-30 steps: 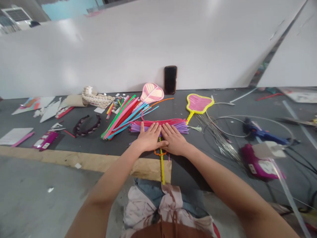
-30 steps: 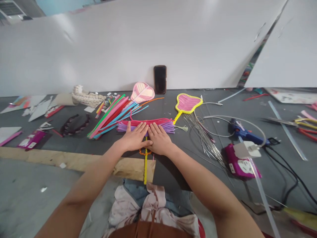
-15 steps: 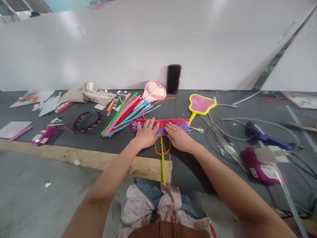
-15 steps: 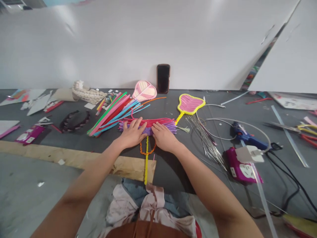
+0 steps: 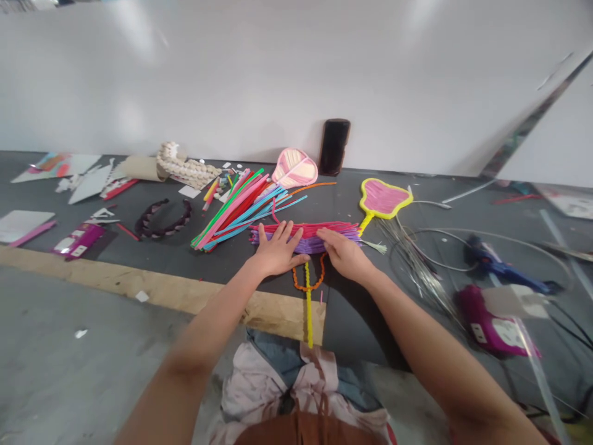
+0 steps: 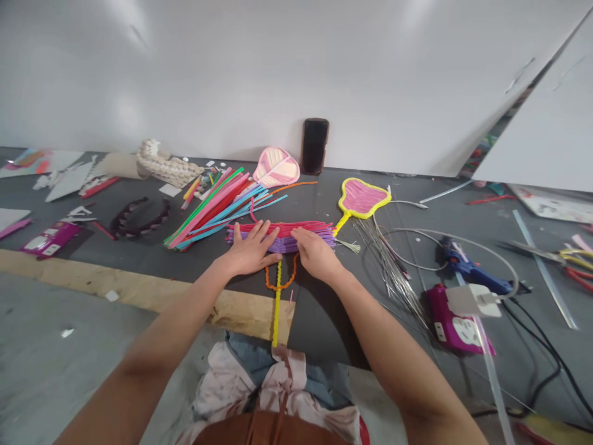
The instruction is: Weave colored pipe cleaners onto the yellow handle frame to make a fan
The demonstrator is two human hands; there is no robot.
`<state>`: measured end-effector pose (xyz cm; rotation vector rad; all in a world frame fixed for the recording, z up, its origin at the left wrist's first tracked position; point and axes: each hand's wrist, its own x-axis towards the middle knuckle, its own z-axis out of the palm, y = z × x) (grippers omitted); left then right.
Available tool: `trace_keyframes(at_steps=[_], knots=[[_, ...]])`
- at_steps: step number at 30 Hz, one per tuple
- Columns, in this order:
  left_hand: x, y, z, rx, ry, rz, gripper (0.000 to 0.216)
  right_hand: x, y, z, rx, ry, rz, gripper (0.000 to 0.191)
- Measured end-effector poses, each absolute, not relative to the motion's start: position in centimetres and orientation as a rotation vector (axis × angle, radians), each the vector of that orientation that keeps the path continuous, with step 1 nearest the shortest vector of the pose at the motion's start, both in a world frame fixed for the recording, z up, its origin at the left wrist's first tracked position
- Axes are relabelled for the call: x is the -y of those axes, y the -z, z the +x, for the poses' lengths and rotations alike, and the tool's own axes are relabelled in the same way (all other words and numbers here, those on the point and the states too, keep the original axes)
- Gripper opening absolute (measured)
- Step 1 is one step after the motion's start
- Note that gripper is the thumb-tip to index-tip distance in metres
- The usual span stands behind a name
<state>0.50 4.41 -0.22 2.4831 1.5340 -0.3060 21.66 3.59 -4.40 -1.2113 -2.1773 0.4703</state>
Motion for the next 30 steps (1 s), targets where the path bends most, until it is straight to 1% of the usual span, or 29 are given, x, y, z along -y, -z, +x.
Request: trace_keyframes(at_steps=[5, 9, 16, 24, 30], knots=[[-4.6, -1.8, 1.4, -1.574, 0.237, 2.531, 0.068, -3.5, 3.6, 22.1, 1.948, -0.412, -1.225, 0.043], [-4.5, -1.6, 3.1, -1.5, 0.191, 2.631, 0.063, -3.7, 3.4, 22.6, 1.792, -0.332, -1.225, 0.04], [-4.3, 1.2, 4.0, -1.418, 0.21, 2.557, 0.083, -3.9, 3.7, 23.3, 1.671, -0.285, -1.212, 0.038], [-4.4, 1.6, 3.9, -1.407, 0.204, 2.505, 0.088, -3.9, 3.8, 22.9, 1.684, -0.283, -1.197, 0.037], [-4.6, 1.3, 3.7, -1.394, 0.208, 2.497, 0.086, -3.8, 3.3, 23.1, 1.711, -0.215, -1.167, 0.037]])
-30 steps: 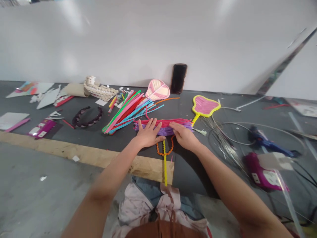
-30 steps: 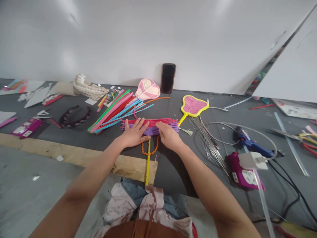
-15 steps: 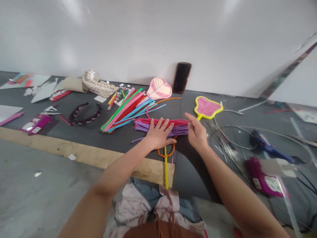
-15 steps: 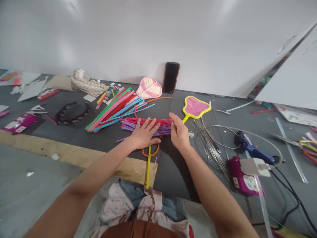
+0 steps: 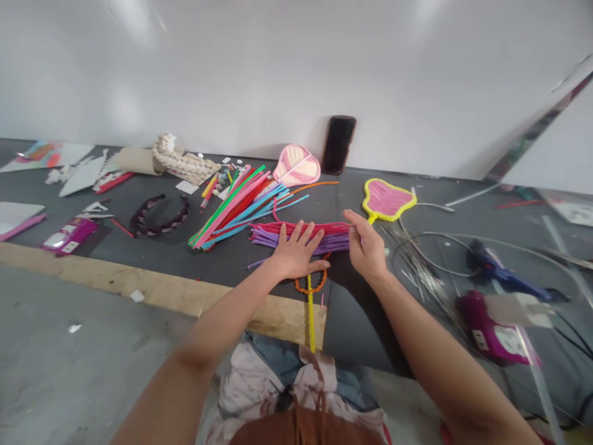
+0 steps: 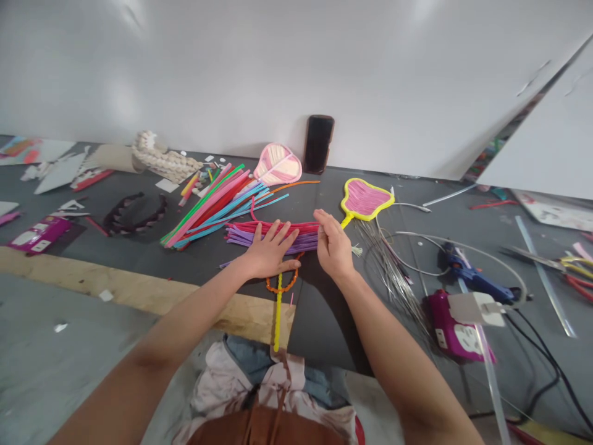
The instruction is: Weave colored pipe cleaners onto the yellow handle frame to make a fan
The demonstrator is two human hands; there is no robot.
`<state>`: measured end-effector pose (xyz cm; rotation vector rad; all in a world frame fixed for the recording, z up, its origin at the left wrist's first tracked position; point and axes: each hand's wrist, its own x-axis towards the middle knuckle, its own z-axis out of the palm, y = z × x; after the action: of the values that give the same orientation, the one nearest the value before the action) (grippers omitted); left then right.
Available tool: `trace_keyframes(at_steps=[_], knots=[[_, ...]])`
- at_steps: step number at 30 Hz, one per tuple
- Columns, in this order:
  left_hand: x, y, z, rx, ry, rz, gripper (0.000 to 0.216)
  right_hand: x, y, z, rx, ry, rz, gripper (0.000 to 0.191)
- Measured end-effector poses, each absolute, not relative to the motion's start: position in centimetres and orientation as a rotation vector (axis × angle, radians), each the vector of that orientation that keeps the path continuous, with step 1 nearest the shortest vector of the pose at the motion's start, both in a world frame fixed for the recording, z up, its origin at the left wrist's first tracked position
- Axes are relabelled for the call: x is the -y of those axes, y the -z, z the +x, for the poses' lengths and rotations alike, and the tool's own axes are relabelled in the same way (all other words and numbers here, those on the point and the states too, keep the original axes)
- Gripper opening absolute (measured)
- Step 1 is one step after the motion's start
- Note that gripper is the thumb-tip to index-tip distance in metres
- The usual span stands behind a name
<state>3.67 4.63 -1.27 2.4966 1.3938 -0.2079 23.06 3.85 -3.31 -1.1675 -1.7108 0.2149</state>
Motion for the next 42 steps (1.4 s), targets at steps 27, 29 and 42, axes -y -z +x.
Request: trace_keyframes(at_steps=[27, 29, 42], knots=[[-3.8, -2.5, 3.9, -1.637, 0.012, 2.607, 0.023, -4.8, 0.9, 26.0, 1.435, 0.079, -1.096, 0.025], [-4.1, -3.6, 2.9, -1.652, -0.047, 2.55, 0.021, -5.1, 1.2, 26.6, 1.338, 0.073, -1.115, 0.024], [-5.8, -9.2, -5.1, -1.12, -1.436, 1.289, 0.028, -5.4, 3.0, 25.8, 1.398, -0.056, -1.076, 0.02]])
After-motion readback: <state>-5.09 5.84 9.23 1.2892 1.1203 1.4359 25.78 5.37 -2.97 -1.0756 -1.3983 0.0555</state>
